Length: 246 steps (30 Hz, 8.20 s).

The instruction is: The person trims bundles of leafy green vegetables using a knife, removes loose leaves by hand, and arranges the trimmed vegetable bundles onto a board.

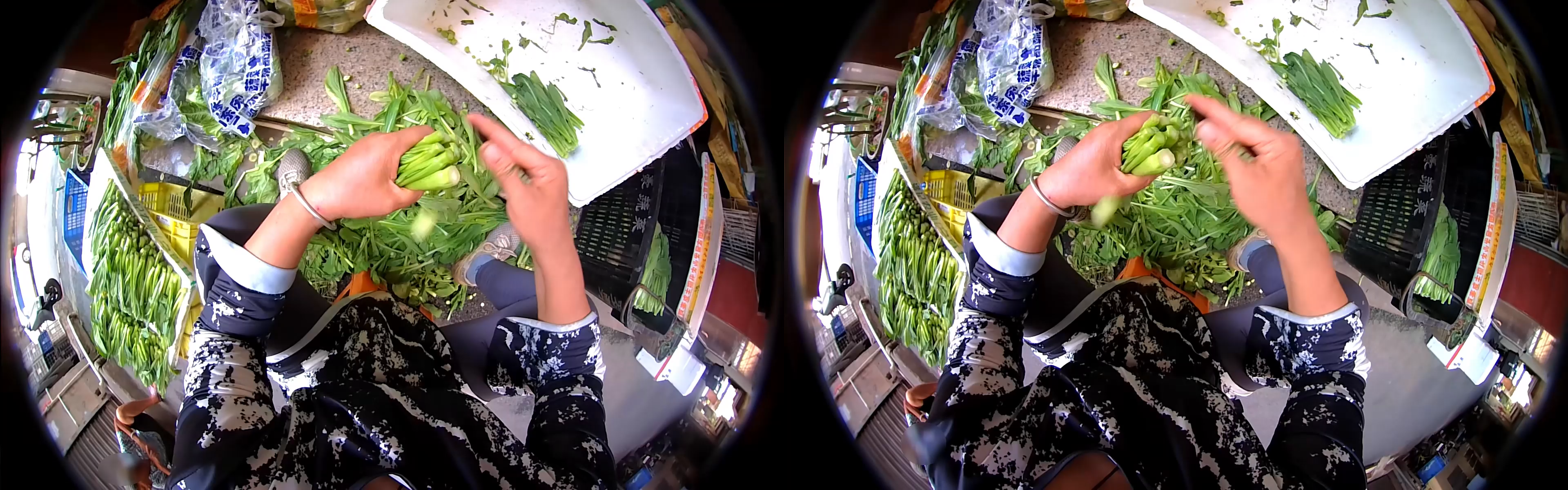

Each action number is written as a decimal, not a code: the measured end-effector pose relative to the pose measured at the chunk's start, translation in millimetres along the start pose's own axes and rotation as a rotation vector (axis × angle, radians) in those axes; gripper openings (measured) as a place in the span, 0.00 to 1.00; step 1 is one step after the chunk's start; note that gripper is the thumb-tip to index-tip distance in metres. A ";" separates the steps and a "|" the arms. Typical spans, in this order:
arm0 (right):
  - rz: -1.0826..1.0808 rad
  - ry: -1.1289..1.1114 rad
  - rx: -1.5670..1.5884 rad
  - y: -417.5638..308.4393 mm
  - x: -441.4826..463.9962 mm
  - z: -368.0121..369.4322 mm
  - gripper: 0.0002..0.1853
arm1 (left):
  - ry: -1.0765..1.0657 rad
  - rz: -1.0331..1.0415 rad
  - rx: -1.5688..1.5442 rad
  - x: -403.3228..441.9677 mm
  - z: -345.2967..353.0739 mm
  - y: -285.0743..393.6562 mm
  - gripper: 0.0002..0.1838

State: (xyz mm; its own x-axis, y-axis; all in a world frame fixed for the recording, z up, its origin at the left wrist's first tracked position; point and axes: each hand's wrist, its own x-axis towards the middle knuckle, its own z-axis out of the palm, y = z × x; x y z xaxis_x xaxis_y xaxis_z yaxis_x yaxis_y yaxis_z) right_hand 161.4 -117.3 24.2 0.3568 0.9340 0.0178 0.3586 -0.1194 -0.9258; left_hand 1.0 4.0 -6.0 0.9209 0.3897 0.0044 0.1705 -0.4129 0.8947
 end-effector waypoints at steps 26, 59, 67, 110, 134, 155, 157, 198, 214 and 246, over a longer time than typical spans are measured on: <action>0.069 -0.134 0.254 36.2 -3.9 0.5 0.28 | 0.277 -0.089 0.135 6.3 11.0 -8.8 0.26; 0.030 0.110 0.094 21.3 13.4 -2.6 0.21 | 0.175 0.034 -0.162 23.7 19.8 -14.6 0.22; 0.153 0.322 0.181 25.7 21.2 -36.5 0.22 | 0.134 0.054 -0.368 12.4 7.2 -6.4 0.21; 0.162 -0.161 -0.582 205.0 -67.2 -11.1 0.15 | 0.462 -1.017 0.545 -381.3 -305.7 -135.9 0.47; 0.358 0.003 -0.897 129.2 66.7 -76.1 0.15 | 0.411 -0.075 0.017 -106.6 -95.2 39.8 0.23; 0.521 0.286 -0.426 359.3 119.7 -214.1 0.20 | -0.349 -0.278 0.817 60.6 56.0 -61.0 0.26; 0.534 0.274 -0.470 357.7 120.9 -213.6 0.20 | -0.388 -0.275 0.794 59.6 55.5 -62.6 0.26; 0.669 -0.103 -0.686 251.0 118.6 -193.5 0.53 | -0.476 -0.241 0.738 27.1 41.8 -43.6 0.32; 0.831 -0.058 -0.481 255.1 120.4 -189.9 0.40 | -0.465 -0.208 0.744 22.5 46.0 -49.9 0.31; 0.708 0.297 -0.410 182.0 122.6 -228.8 0.27 | -0.446 -0.214 0.724 18.1 37.1 -41.0 0.29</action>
State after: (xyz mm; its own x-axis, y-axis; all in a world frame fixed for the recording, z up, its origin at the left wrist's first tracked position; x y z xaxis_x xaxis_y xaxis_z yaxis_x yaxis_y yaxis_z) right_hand 467.9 -101.5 -55.7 0.8034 0.4742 -0.3602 0.2289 -0.8043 -0.5483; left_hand 23.7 -2.6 -59.1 0.8692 0.2228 -0.4415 0.3962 -0.8479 0.3521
